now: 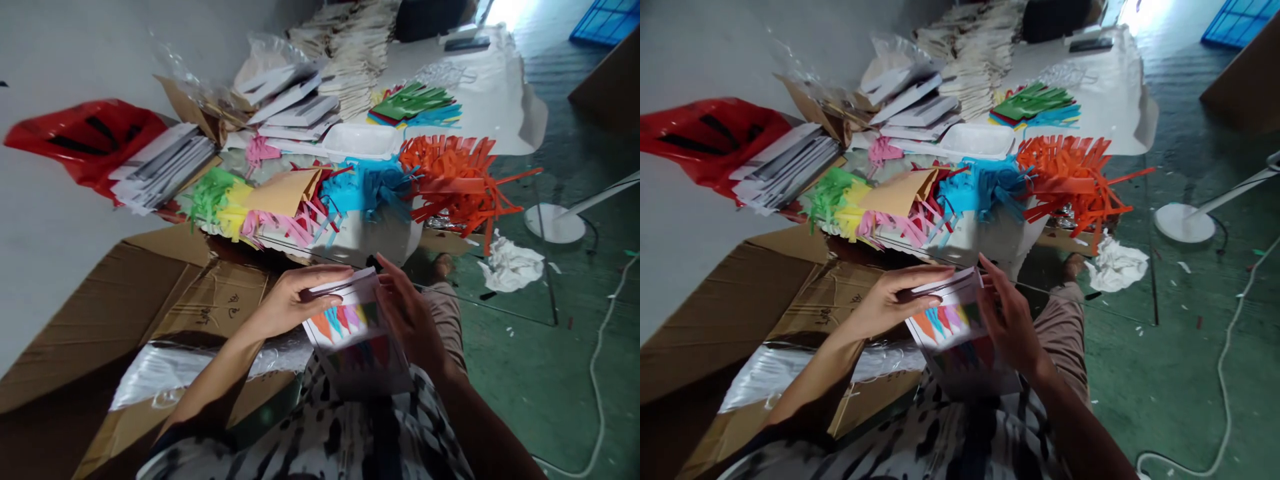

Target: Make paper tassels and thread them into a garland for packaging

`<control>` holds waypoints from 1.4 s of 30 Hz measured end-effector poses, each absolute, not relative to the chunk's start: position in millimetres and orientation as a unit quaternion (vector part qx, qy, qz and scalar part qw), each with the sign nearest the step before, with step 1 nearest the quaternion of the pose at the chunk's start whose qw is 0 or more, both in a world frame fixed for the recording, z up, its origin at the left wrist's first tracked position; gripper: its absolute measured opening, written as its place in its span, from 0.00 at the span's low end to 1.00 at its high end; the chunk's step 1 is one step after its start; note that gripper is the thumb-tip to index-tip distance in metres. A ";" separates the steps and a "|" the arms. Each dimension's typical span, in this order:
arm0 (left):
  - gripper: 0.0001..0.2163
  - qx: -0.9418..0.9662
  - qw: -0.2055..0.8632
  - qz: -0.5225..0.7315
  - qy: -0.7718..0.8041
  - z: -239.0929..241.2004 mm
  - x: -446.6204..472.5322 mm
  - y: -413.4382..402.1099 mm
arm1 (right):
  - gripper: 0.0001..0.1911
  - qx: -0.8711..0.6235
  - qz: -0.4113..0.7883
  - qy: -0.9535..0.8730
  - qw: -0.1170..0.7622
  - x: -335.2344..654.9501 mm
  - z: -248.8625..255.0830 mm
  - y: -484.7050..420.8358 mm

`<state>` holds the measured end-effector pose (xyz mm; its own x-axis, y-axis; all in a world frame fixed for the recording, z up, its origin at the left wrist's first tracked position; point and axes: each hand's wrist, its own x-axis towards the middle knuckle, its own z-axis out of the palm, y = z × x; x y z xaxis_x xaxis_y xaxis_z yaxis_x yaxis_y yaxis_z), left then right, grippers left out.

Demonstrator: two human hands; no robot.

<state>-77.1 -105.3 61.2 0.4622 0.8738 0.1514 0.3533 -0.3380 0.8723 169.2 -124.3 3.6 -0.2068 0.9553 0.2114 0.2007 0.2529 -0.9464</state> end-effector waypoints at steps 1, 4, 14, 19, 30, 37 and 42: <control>0.21 0.767 0.391 0.326 0.390 64.7 -76.5 -102.4 | 0.27 -0.440 0.436 -0.646 0.446 170.4 7.2 -122.2; 0.19 0.781 0.357 0.360 0.365 75.9 -78.6 -93.3 | 0.21 -0.450 0.456 -0.609 0.468 172.1 18.3 -115.6; 0.33 0.595 0.588 0.381 0.393 68.7 -89.3 -89.7 | 0.15 -0.459 0.425 -0.567 0.536 184.9 38.1 -88.0; 0.31 0.651 0.495 0.453 0.354 71.0 -76.3 -90.2 | 0.17 -0.464 0.439 -0.555 0.533 185.4 32.4 -91.1; 0.16 0.606 0.476 0.453 0.448 9.3 -83.3 -109.0 | 0.19 -0.427 0.457 -0.654 0.425 199.8 8.8 -111.1; 0.08 0.667 0.409 0.431 0.450 24.6 -85.4 -96.0 | 0.21 -0.422 0.419 -0.702 0.392 194.8 -0.5 -111.0; 0.06 0.746 0.401 0.341 0.409 62.9 -63.6 -68.2 | 0.24 -0.397 0.408 -0.717 0.402 186.0 5.4 -111.5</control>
<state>-63.6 -68.2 62.9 0.4330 0.8829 0.1817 0.3355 -0.3450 0.8766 186.0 -111.5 5.4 -0.3617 0.8975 0.2522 0.2420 0.3517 -0.9043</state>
